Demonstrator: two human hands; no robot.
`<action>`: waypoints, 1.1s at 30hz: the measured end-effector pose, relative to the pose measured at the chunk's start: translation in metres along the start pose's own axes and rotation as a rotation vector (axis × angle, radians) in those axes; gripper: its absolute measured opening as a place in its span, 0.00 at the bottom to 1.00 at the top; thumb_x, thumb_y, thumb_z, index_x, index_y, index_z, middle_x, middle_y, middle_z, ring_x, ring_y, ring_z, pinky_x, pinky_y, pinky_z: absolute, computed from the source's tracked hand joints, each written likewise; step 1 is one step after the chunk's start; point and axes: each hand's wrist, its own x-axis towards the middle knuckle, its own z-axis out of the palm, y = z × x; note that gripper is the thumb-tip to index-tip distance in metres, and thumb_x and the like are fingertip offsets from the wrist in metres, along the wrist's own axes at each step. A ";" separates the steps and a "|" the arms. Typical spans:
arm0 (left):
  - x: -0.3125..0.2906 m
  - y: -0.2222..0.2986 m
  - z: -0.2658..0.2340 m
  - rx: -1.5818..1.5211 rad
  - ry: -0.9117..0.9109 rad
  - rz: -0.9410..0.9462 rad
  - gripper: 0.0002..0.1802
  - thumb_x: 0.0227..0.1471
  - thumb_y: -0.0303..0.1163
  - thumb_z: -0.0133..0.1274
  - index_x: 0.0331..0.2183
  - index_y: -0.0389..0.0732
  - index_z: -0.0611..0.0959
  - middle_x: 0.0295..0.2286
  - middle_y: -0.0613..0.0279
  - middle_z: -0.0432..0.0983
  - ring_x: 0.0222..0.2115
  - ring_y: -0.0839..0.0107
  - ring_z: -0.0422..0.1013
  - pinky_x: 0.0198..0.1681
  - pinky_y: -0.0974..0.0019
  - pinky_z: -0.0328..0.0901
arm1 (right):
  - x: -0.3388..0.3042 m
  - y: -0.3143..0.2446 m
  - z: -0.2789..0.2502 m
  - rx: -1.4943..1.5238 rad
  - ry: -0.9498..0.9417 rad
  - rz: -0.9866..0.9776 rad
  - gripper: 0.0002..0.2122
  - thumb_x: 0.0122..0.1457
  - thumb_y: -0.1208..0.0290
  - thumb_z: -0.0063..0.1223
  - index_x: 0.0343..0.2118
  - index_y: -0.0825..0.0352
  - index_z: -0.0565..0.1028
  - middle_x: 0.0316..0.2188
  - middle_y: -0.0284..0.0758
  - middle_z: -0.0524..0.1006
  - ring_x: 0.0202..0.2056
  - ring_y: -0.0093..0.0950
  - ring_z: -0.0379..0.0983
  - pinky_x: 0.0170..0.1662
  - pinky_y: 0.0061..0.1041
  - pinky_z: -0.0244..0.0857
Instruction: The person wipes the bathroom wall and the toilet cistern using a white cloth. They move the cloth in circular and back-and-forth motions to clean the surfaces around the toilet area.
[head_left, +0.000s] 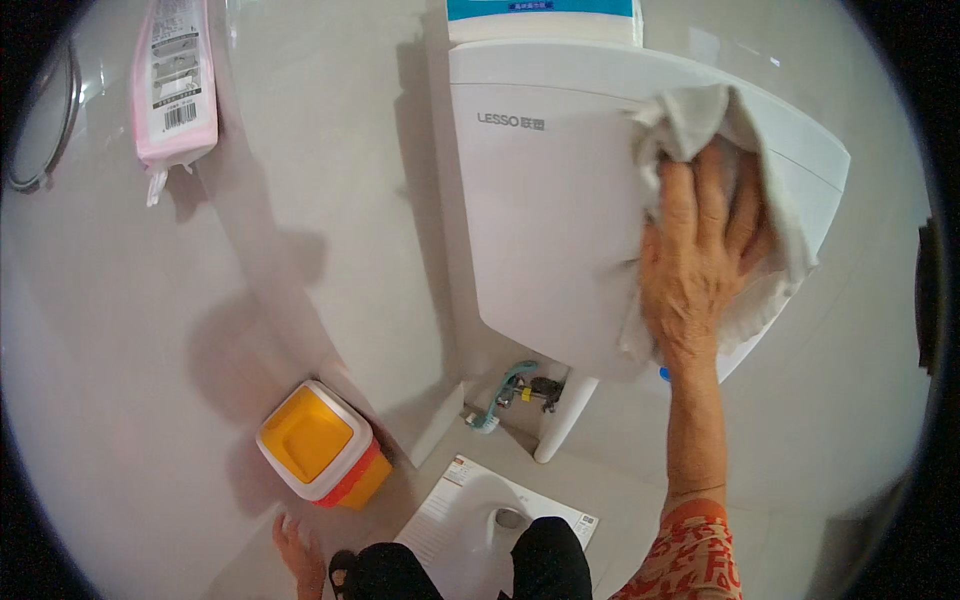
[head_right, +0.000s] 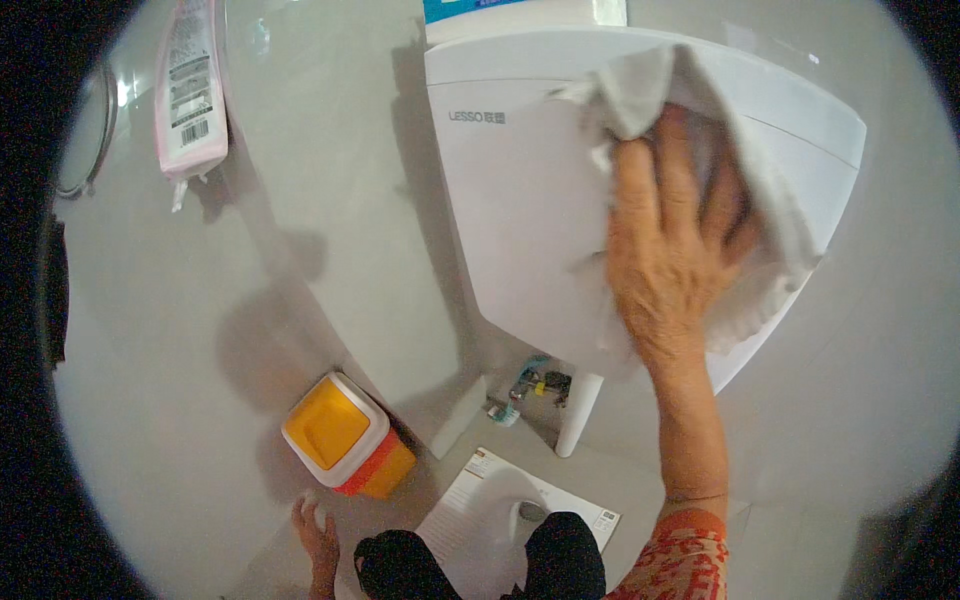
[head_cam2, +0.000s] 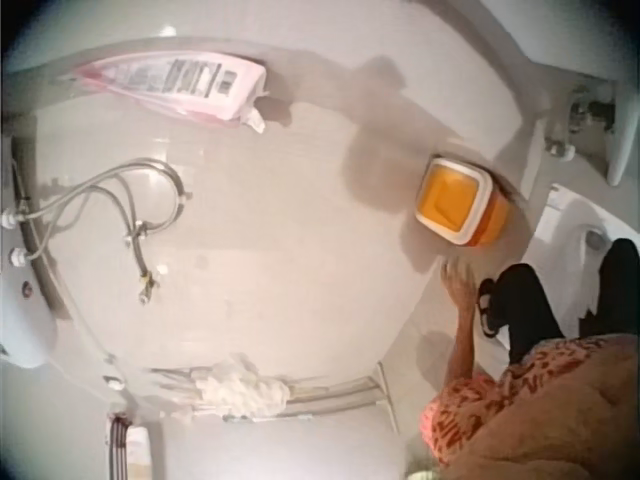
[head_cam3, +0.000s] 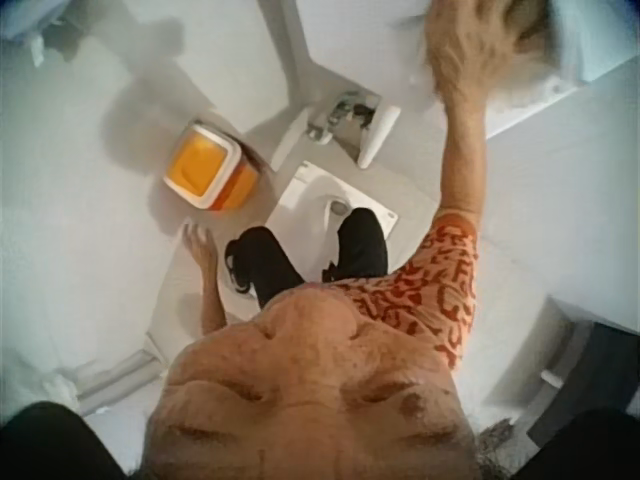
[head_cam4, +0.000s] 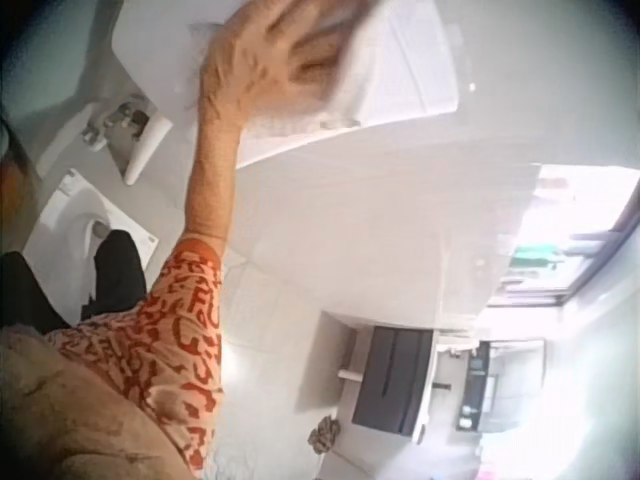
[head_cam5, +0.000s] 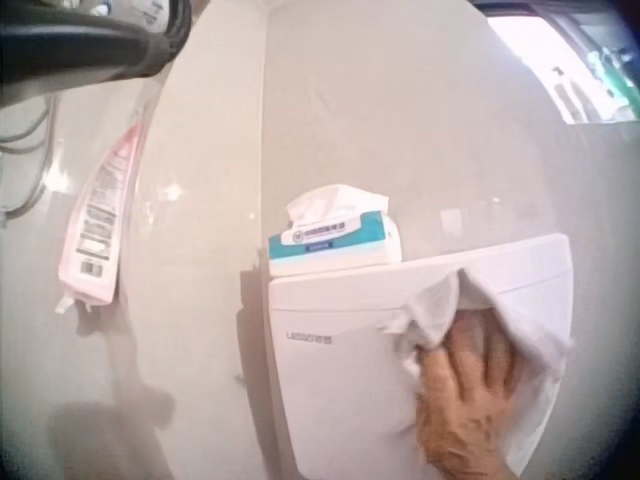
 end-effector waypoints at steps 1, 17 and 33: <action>0.017 0.040 -0.001 -0.090 0.021 0.031 0.22 0.41 0.23 0.56 0.43 0.37 0.74 0.52 0.47 0.58 0.52 0.50 0.58 0.54 0.55 0.56 | 0.001 -0.010 -0.003 0.027 -0.079 0.010 0.18 0.52 0.73 0.48 0.47 0.48 0.71 0.57 0.24 0.64 0.58 0.31 0.56 0.60 0.36 0.46; 0.122 0.399 0.083 -0.566 -0.113 0.706 0.57 0.42 0.35 0.62 0.60 0.36 0.40 0.58 0.38 0.30 0.59 0.42 0.39 0.59 0.47 0.46 | 0.010 0.006 -0.007 0.181 -0.252 -0.237 0.25 0.48 0.78 0.49 0.51 0.51 0.67 0.62 0.31 0.54 0.55 0.40 0.60 0.47 0.62 0.50; 0.136 0.377 0.097 -0.745 -0.203 0.818 0.59 0.37 0.28 0.64 0.60 0.39 0.41 0.59 0.37 0.28 0.59 0.39 0.36 0.59 0.44 0.43 | 0.006 -0.022 0.012 -0.002 -0.026 -0.134 0.20 0.49 0.73 0.52 0.48 0.56 0.72 0.53 0.32 0.68 0.57 0.37 0.58 0.57 0.46 0.46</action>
